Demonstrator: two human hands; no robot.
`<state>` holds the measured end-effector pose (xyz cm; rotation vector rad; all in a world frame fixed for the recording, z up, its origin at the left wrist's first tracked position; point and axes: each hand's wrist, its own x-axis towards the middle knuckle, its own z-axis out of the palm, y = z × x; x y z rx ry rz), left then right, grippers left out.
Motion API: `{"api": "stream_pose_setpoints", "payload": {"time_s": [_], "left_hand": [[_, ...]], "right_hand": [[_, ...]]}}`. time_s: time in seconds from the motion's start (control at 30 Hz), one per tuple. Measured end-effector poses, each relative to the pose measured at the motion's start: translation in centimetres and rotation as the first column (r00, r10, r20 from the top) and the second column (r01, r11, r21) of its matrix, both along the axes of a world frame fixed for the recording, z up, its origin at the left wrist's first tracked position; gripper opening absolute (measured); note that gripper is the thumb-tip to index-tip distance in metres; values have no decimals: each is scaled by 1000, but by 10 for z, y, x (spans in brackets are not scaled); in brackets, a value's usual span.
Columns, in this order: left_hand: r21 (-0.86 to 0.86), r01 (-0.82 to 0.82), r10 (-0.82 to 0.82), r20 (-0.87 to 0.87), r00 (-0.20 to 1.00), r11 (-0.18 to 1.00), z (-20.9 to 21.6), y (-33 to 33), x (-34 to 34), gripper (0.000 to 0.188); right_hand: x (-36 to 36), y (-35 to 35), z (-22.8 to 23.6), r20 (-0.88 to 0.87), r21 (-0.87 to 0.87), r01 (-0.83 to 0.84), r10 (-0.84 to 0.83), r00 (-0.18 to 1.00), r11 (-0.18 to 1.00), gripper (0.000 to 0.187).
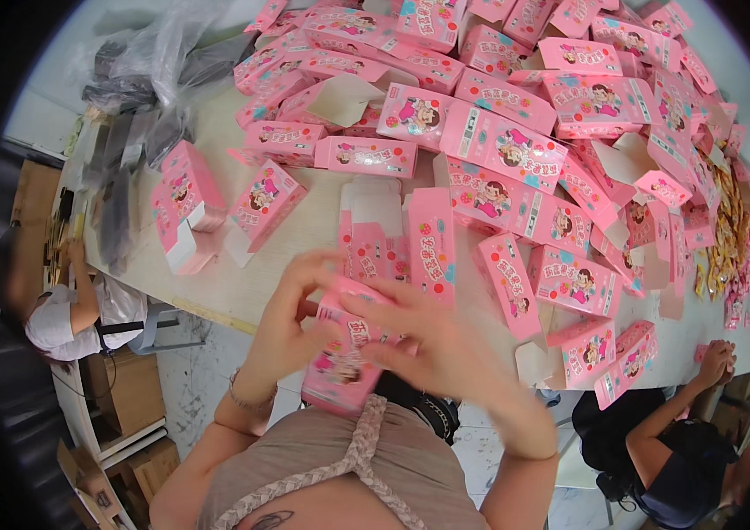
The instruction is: The person folds and assembles pink cardboard boxes with cartoon graphics at a work table. They repeatedly pick up flat pieces, fold along creases, and tuck flaps to form small rectangular boxes, placing finished units on the table.
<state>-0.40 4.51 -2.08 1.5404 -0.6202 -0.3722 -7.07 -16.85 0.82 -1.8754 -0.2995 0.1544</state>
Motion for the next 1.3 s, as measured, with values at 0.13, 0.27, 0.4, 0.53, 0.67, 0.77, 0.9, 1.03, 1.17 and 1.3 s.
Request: {"api": "stream_pose_setpoints", "payload": {"time_s": [0.13, 0.27, 0.4, 0.53, 0.67, 0.77, 0.9, 1.03, 1.17, 1.3], "left_hand": [[-448, -432, 314, -315, 895, 783, -13, 7, 45, 44], [4, -421, 421, -37, 906, 907, -41, 9, 37, 42], [171, -264, 263, 30, 964, 949, -46, -6, 25, 44], [215, -244, 219, 137, 966, 946, -42, -21, 22, 48], [382, -314, 193, 324, 926, 869, -46, -14, 18, 51], [441, -319, 193, 307, 932, 839, -47, -9, 6, 56], [454, -318, 121, 411, 903, 832, -56, -11, 7, 54], [442, -300, 142, 355, 924, 845, -55, -20, 2, 53], [466, -338, 174, 360, 917, 818, -56, -19, -2, 52], [450, -336, 149, 400, 904, 827, -67, -19, -1, 53]], "right_hand": [[33, -55, 33, -167, 53, 706, -691, 703, 706, 67], [27, -10, -8, 380, -528, 614, -483, 789, 587, 89], [36, -14, 29, 42, -734, 263, -344, 938, 626, 86], [86, -88, 79, 365, 62, 910, -858, 362, 410, 62], [57, -59, 8, 574, -210, 706, -500, 649, 676, 74], [6, 4, 45, -367, -577, -66, -186, 911, 814, 79], [-13, -53, -65, 459, -647, 388, -71, 886, 656, 32], [12, -86, -76, 770, -533, 628, 19, 637, 567, 19], [25, -62, -72, 694, -643, 662, -74, 716, 384, 29], [19, -1, -83, 481, -746, 561, -293, 826, 359, 42]]}}
